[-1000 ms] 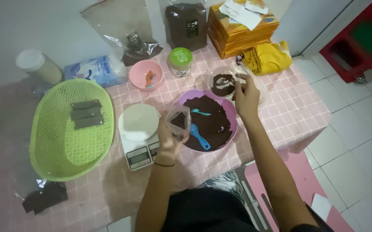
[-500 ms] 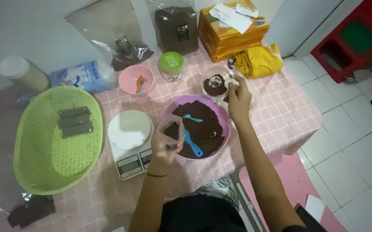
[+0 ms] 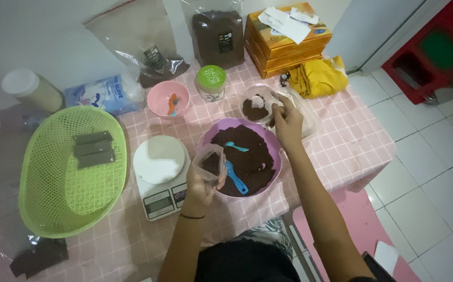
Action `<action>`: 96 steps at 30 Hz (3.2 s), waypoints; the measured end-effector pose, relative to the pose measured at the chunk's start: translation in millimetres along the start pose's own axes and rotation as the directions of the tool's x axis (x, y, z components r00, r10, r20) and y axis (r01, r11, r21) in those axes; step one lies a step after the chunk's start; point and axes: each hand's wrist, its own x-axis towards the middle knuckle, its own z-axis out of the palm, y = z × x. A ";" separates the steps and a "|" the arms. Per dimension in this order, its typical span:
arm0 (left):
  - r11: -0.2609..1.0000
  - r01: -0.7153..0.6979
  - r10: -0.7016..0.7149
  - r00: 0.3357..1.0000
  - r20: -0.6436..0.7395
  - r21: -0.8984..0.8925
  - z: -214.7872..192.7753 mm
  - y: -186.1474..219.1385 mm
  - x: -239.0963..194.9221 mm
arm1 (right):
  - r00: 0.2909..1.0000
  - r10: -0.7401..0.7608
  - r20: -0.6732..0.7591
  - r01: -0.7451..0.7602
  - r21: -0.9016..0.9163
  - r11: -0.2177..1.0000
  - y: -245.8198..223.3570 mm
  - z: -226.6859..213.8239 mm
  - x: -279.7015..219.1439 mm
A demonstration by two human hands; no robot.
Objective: The person scoops a dark brown powder from a purple bowl using a blue spoon and places it onto a digital scale. They then transfer the powder into a small plastic bag, seal it, and place the bag into a green basket. The person repeats this process multiple times.
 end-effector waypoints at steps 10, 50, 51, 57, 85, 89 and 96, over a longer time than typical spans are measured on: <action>0.999 0.047 -0.047 0.988 -0.148 0.000 8.4 2.9 -2.0 | 0.998 0.013 -0.061 -0.009 0.059 0.998 2.0 -4.1 4.6; 0.853 0.512 -0.522 0.840 -0.146 -0.101 112.6 13.4 2.8 | 0.708 -0.705 -0.048 0.697 -0.118 0.708 -165.9 0.0 -33.9; 0.856 0.512 -0.518 0.844 -0.143 -0.079 114.1 14.8 1.9 | 0.689 -0.721 -0.066 0.710 -0.135 0.691 -164.1 -0.3 -34.8; 0.826 0.540 -0.546 0.837 0.006 -0.160 74.5 2.3 5.7 | 0.667 -0.739 -0.100 0.729 -0.119 0.674 -164.8 6.3 -40.2; 0.816 0.527 -0.512 0.850 0.128 -0.236 33.3 -13.3 10.9 | 0.577 -0.811 -0.102 0.807 -0.083 0.585 -160.2 12.3 -43.1; 0.861 0.467 -0.477 0.879 0.004 -0.202 41.6 -10.4 4.6 | 0.565 -0.822 -0.068 0.815 -0.111 0.569 -161.7 14.8 -44.6; 0.907 0.364 -0.355 0.931 0.079 -0.211 -80.4 -40.4 10.3 | 0.572 -0.815 -0.094 0.814 -0.062 0.578 -189.8 33.8 -39.9</action>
